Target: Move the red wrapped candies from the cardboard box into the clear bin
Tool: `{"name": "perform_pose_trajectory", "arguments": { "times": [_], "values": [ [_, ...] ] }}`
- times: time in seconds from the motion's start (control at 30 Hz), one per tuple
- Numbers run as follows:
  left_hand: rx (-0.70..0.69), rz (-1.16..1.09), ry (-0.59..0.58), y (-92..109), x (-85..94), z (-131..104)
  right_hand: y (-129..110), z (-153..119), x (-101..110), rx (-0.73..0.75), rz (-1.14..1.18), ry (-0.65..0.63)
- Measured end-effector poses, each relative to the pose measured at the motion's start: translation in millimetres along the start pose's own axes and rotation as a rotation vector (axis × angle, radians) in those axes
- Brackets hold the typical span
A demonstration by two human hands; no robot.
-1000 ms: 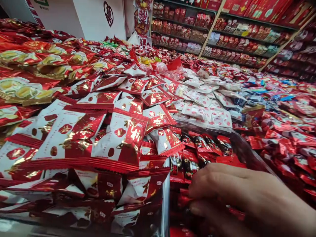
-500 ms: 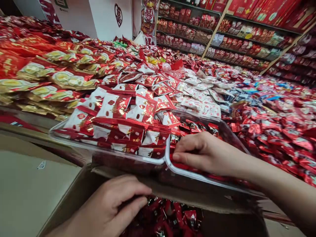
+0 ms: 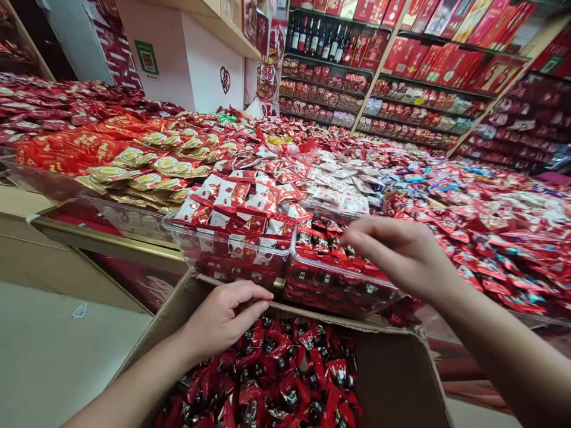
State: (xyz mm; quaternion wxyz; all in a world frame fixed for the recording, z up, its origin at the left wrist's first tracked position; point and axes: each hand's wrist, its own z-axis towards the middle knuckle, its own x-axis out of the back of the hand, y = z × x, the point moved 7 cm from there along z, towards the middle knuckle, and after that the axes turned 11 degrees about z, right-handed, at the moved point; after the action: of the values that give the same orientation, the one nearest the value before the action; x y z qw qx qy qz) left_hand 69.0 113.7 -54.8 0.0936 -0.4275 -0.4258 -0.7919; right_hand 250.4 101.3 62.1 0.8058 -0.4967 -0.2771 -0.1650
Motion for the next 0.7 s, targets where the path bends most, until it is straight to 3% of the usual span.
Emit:
{"name": "perform_pose_trajectory", "arguments": {
  "times": [0.07, 0.13, 0.23, 0.33, 0.4, 0.53, 0.7],
  "values": [
    [-0.003, 0.014, 0.011, 0, -0.4, -1, -11, -35, -28, -0.010, 0.100, -0.222],
    [-0.008, 0.032, 0.029, 1, -0.9, -2, 1, -74, -75, -0.075, 0.102, -0.516],
    [-0.020, 0.067, 0.057, 4, -1.9, -3, 59, -117, -142, -0.269, -0.170, -0.762],
    [-0.047, 0.107, 0.069, 9, -3.8, -4, 118, -134, -179, -0.477, -0.321, -0.757],
    [-0.075, 0.129, 0.066, 13, -5.4, -4, 137, -140, -194, -0.529, -0.314, -0.762],
    [-0.118, 0.160, 0.065, 17, -7.2, -5, 139, -158, -210, -0.547, -0.295, -0.852],
    [-0.144, 0.169, 0.079, 17, -6.7, -8, 132, -164, -216, -0.495, -0.328, -0.849]
  ]
}}
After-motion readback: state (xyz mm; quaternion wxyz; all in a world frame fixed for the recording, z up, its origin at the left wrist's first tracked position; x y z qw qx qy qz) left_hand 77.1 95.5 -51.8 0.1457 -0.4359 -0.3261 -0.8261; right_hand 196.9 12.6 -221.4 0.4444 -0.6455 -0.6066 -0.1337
